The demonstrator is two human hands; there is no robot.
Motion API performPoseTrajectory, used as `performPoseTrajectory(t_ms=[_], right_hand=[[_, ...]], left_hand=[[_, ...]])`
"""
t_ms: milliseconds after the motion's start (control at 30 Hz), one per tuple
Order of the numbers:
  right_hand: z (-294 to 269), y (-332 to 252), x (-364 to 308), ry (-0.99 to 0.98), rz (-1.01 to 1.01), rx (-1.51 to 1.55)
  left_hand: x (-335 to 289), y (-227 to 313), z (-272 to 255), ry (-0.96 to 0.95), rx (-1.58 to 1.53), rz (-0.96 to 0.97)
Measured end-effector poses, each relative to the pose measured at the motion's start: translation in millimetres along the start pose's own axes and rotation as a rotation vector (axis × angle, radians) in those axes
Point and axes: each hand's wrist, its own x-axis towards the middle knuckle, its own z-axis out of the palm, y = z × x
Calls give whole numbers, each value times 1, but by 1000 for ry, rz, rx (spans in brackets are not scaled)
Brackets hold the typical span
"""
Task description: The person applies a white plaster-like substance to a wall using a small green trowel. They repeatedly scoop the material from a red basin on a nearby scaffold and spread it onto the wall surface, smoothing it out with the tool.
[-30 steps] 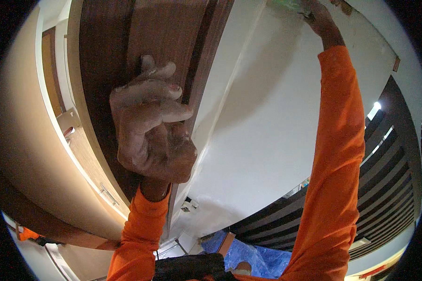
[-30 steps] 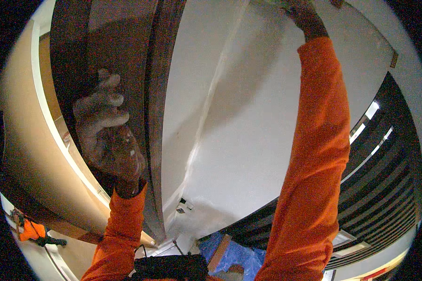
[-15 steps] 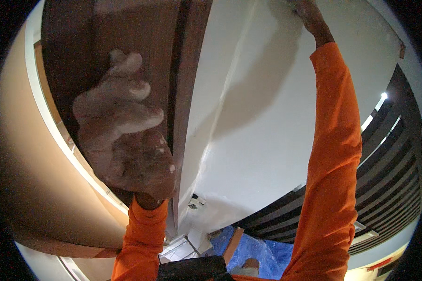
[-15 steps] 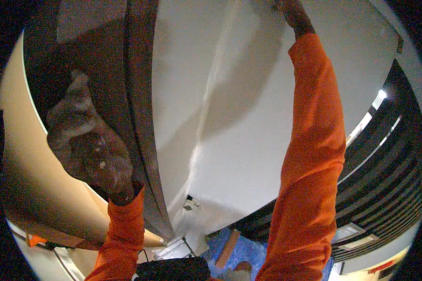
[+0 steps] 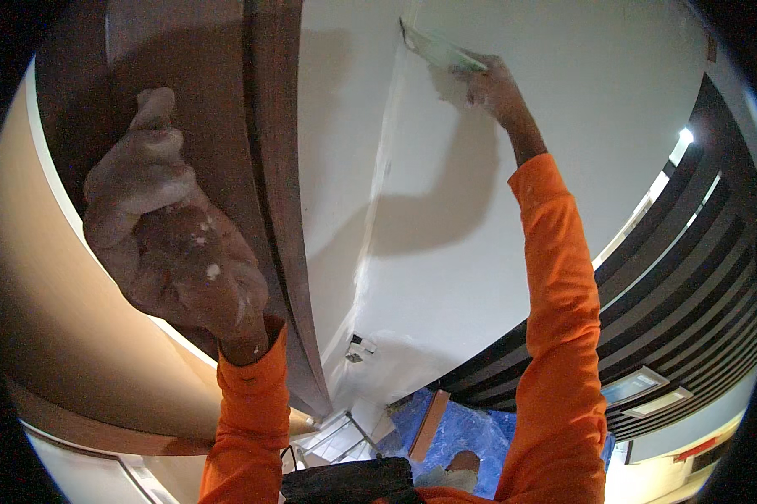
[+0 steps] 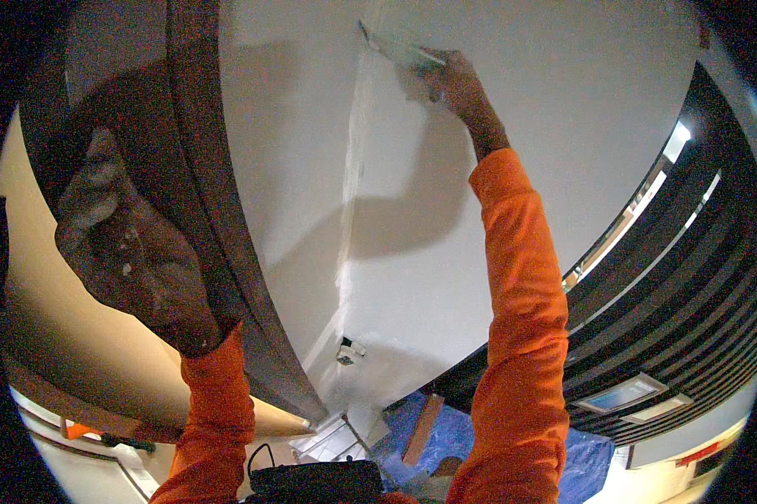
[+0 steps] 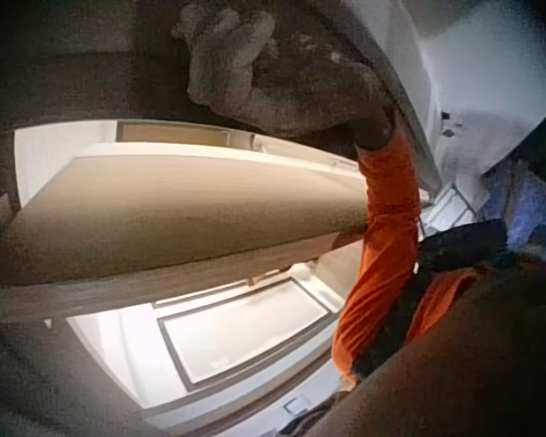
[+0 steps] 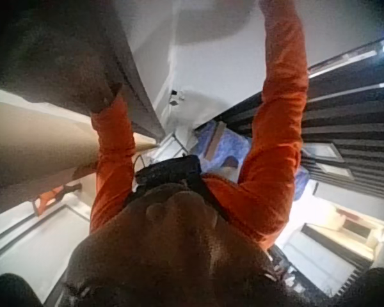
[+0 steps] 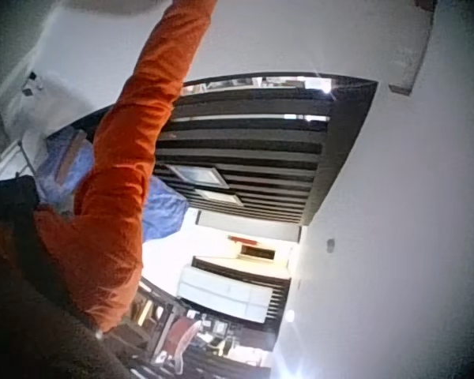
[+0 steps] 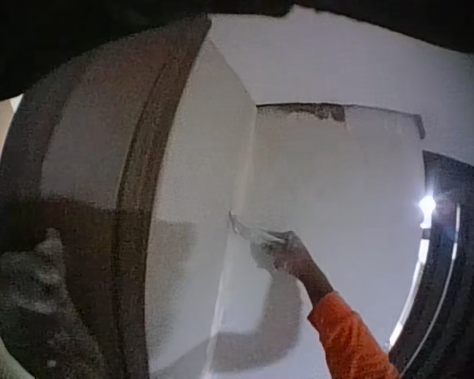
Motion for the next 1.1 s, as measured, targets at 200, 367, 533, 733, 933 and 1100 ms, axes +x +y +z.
performPoseTrajectory(t_ms=[200,367,533,733,933,1100], right_hand=[[47,-36,-84,-24,141,145],[47,-39,-111,-10,216,320],[31,-36,-64,171,16,-41],[83,-84,-24,257,-235,-620],[92,-55,-5,251,-355,-730],[1,-32,-22,-31,-131,387]], left_hand=[[6,16,-7,22,90,-82],[0,-1,-5,-9,17,7],[7,10,1,-82,160,33],[5,-3,-10,-91,75,54],[6,-4,-4,-114,22,33],[13,1,-3,-87,79,82]])
